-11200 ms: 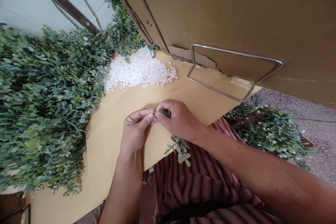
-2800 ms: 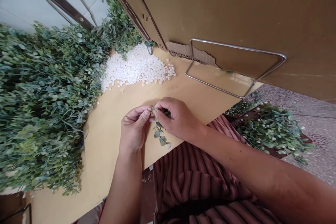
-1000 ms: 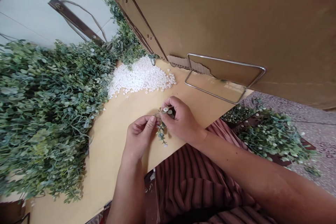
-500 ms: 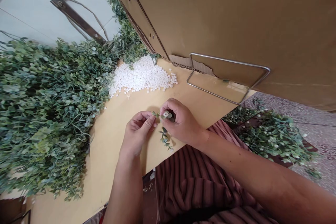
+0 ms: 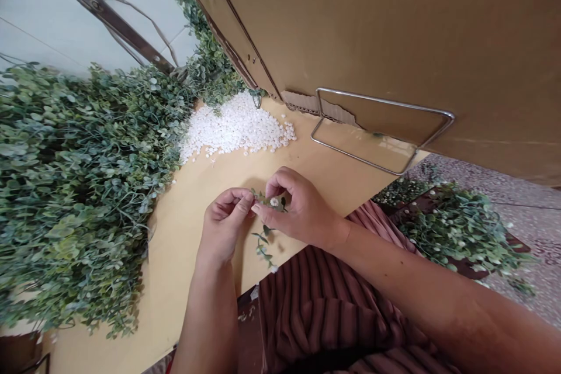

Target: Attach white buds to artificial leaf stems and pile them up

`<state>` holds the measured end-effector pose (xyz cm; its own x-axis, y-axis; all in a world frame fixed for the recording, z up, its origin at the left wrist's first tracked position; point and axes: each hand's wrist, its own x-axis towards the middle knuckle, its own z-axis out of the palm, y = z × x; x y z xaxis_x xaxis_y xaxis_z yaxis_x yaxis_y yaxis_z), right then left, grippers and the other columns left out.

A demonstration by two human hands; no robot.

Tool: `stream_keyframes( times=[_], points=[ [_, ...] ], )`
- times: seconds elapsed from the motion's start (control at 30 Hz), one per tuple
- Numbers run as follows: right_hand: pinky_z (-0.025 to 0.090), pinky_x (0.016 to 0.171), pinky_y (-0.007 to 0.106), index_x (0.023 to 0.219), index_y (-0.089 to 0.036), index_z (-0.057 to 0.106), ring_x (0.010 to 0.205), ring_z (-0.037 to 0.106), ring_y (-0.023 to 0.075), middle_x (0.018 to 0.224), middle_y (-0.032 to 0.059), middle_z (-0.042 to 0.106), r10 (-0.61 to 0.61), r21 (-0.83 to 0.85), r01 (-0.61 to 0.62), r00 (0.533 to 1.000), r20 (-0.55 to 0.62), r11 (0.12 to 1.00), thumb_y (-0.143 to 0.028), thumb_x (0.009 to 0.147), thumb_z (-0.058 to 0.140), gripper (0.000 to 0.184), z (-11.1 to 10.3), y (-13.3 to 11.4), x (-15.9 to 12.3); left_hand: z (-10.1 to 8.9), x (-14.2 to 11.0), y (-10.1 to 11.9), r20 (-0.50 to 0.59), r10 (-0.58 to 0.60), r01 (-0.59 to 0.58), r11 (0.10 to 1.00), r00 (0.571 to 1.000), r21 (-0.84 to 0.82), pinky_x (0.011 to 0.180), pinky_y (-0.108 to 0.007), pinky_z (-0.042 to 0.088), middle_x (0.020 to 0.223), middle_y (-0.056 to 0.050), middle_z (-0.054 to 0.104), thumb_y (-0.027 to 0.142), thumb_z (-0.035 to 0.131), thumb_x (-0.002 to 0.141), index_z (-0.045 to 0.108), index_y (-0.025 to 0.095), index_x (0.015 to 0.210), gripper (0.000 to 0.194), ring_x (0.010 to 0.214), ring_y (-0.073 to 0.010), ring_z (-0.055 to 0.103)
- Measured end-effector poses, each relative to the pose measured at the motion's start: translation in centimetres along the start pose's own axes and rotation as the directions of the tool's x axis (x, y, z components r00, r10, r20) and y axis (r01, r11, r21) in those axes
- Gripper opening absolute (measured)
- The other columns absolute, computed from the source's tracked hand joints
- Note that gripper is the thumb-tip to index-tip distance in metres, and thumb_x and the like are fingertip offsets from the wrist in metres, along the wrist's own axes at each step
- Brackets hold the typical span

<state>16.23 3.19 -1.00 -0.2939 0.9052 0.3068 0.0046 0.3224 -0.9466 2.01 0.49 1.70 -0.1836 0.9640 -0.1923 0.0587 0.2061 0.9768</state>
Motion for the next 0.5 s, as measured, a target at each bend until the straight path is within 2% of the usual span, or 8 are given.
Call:
stream_keyframes(
  times=[0.1, 0.23, 0.4, 0.5],
  points=[
    [0.044, 0.063, 0.027, 0.076, -0.019, 0.048, 0.069, 0.051, 0.0137, 0.074, 0.0012, 0.051, 0.041, -0.029, -0.043, 0.998, -0.050, 0.999, -0.017, 0.070, 0.056, 0.011, 0.26, 0.50, 0.06, 0.24, -0.23, 0.21, -0.049, 0.051, -0.050, 0.998, 0.997, 0.031, 0.055, -0.021, 0.044, 0.056, 0.001, 0.060, 0.039, 0.073, 0.062, 0.062, 0.016, 0.066, 0.026, 0.054, -0.0093, 0.053],
    [0.047, 0.075, 0.031, 0.098, -0.018, 0.052, 0.086, 0.057, 0.0173, 0.096, 0.0079, 0.059, 0.002, -0.094, -0.005, 1.000, -0.024, 0.996, -0.011, 0.071, 0.051, 0.028, 0.39, 0.86, 0.09, 0.50, -0.46, 0.26, -0.039, 0.144, -0.139, 0.983, 0.989, 0.117, 0.056, -0.022, 0.044, 0.060, 0.000, 0.061, 0.036, 0.071, 0.066, 0.062, 0.016, 0.067, 0.022, 0.057, -0.0105, 0.054],
    [0.046, 0.067, 0.027, 0.082, -0.018, 0.057, 0.074, 0.057, 0.0148, 0.077, 0.0040, 0.060, -0.042, -0.116, 0.052, 0.995, 0.089, 0.992, -0.016, 0.079, 0.049, 0.009, 0.07, 0.59, 0.21, 0.46, -0.32, 0.22, -0.030, 0.224, -0.213, 0.953, 0.974, 0.217, 0.059, -0.022, 0.043, 0.061, -0.001, 0.060, 0.032, 0.066, 0.071, 0.062, 0.016, 0.068, 0.017, 0.058, -0.0109, 0.054],
    [0.043, 0.065, 0.026, 0.078, -0.016, 0.057, 0.070, 0.054, 0.0143, 0.071, 0.0031, 0.057, -0.066, -0.136, 0.078, 0.993, 0.094, 0.988, -0.017, 0.080, 0.049, 0.008, -0.09, 0.57, 0.28, 0.44, -0.30, 0.58, -0.016, 0.233, -0.220, 0.939, 0.972, 0.264, 0.057, -0.023, 0.042, 0.059, -0.001, 0.059, 0.031, 0.066, 0.071, 0.061, 0.016, 0.065, 0.016, 0.056, -0.0108, 0.053]
  ],
)
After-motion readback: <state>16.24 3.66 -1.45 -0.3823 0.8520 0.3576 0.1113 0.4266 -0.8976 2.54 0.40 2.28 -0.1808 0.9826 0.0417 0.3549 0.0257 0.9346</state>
